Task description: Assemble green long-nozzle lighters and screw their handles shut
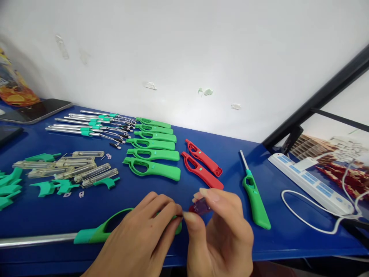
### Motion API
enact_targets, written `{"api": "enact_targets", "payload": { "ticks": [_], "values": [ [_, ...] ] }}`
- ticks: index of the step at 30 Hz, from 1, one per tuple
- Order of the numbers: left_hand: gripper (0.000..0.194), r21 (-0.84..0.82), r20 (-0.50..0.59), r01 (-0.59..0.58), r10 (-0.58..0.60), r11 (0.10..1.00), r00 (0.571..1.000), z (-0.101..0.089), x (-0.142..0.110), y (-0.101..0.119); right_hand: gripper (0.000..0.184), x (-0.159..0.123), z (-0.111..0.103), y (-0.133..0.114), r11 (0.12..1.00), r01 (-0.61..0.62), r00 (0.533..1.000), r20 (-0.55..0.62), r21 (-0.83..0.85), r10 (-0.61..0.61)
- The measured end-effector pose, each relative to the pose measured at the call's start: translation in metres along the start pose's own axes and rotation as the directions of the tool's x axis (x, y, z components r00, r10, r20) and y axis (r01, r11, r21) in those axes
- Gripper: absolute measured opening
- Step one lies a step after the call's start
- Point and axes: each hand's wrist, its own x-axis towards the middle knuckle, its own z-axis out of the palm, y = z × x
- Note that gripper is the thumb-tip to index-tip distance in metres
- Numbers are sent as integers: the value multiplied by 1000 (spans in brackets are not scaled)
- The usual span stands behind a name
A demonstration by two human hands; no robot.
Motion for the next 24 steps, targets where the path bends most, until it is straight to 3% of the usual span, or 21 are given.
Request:
{"api": "enact_targets", "payload": {
  "ticks": [2,5,12,15,19,24],
  "values": [
    [24,-7,-32,13,-13,1000,999,1,0,0,29,-2,2,-2,999,-22,1000,-11,-31,21],
    [24,-10,-48,-4,3,1000,999,3,0,1,35,-5,4,-6,998,-40,999,20,-56,41],
    [27,-18,24,-10,10,1000,1000,3,0,0,47,3,-1,2,998,43,995,86,48,-47],
    [27,-14,-1,-31,31,999,1000,2,0,0,46,4,-3,3,996,72,992,97,46,-76],
    [25,-23,-54,-21,20,1000,998,3,0,1,28,-1,-1,-3,999,24,996,85,-38,-21],
    [25,-19,-83,-46,44,999,996,4,0,0,44,-4,0,-7,998,-57,995,77,-40,60]
  ]
}}
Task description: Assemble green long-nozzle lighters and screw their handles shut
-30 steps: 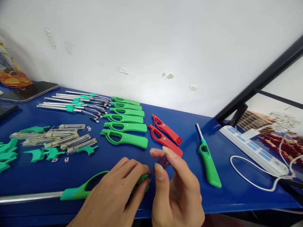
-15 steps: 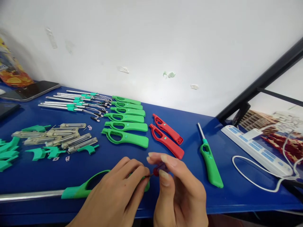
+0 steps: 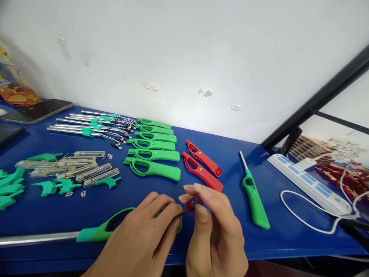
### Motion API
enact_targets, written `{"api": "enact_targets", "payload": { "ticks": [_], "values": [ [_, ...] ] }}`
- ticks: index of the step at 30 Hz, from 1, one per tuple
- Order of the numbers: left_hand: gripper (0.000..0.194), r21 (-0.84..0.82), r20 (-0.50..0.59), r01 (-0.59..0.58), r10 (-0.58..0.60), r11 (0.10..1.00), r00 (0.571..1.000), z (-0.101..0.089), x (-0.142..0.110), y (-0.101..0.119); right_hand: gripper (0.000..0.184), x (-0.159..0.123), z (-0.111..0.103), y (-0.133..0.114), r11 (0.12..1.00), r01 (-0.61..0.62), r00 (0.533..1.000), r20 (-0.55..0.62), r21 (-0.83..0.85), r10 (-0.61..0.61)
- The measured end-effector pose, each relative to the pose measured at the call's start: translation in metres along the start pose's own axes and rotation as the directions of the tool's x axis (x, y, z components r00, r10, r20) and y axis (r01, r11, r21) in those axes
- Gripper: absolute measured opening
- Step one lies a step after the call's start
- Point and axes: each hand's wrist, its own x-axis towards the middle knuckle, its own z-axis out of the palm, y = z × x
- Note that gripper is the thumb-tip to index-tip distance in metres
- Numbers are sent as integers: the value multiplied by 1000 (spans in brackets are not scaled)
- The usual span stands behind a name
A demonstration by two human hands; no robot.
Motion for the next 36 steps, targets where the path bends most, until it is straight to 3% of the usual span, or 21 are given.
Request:
{"api": "enact_targets", "payload": {
  "ticks": [6,11,15,20,22,26,32,36],
  "values": [
    [25,-18,23,-2,2,1000,1000,2,-2,-1,48,8,-2,7,998,65,998,-6,6,-65],
    [27,-9,13,39,-39,999,999,1,-3,-2,14,9,2,2,996,88,996,-8,-25,-88],
    [25,-6,18,44,-44,999,999,1,-3,-1,29,7,1,-1,998,60,998,-5,-26,-60],
    [26,-6,12,41,-41,999,999,1,-2,0,41,10,-4,7,994,111,994,-13,18,-111],
    [26,-2,19,28,-28,1000,999,1,-2,-1,39,11,-4,8,992,126,992,-4,21,-126],
    [25,-12,11,43,-43,999,999,2,-5,-2,12,7,-1,1,997,65,997,-33,-50,-67],
    [26,-6,28,40,-40,999,999,2,-5,-1,32,7,0,-1,998,45,999,2,-36,-45],
    [25,12,30,26,-27,1000,999,2,-2,-1,38,10,-2,5,995,98,995,-10,-12,-98]
  ]
}}
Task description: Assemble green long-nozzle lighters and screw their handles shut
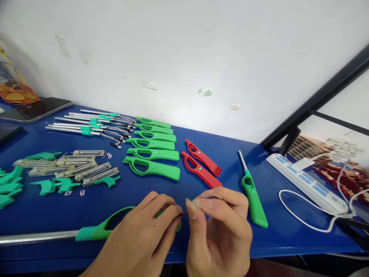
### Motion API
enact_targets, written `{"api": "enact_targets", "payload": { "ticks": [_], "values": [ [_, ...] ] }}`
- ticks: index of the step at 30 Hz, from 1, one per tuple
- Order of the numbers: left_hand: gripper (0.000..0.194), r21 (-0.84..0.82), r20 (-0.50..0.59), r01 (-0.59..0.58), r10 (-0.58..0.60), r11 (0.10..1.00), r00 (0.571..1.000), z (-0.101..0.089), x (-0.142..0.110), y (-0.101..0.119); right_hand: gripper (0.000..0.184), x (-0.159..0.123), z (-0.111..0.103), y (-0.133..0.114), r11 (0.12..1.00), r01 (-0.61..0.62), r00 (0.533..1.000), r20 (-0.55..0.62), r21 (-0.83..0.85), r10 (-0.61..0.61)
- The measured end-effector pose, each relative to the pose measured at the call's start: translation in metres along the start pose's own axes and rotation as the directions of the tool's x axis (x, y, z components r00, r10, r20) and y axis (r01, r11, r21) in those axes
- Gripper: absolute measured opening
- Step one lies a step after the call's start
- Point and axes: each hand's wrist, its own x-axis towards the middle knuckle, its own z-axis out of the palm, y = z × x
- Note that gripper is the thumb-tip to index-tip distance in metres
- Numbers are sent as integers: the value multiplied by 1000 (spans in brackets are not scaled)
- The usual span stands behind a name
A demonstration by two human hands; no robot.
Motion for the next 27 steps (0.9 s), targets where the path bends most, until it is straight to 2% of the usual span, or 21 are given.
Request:
{"api": "enact_targets", "payload": {
  "ticks": [5,8,11,16,19,21,24,27],
  "values": [
    [26,19,-17,1,-1,1000,1000,-2,-1,2,16,-1,4,-6,995,-79,997,-22,-53,78],
    [25,28,-11,-6,7,1000,1000,-4,-1,3,21,-3,7,-9,995,-92,995,-35,-35,91],
    [25,25,-1,-5,5,1000,1000,-4,0,2,33,-5,7,-6,996,-90,995,-33,-23,89],
    [27,10,-8,10,-10,1000,1000,-2,2,0,41,-5,2,-2,997,-72,997,30,-15,72],
    [25,23,10,5,-5,1000,1000,-3,2,0,47,-4,1,0,998,-57,998,5,-7,57],
    [24,37,0,7,-7,999,1000,-3,2,0,42,-4,1,0,999,-47,999,-19,-13,47],
    [25,60,-12,-5,5,998,1000,-4,2,3,24,-5,3,-3,998,-49,997,-62,-28,47],
    [26,87,-26,-24,27,996,999,-5,2,4,29,-7,3,-5,997,-67,998,-21,-42,66]
  ]
}}
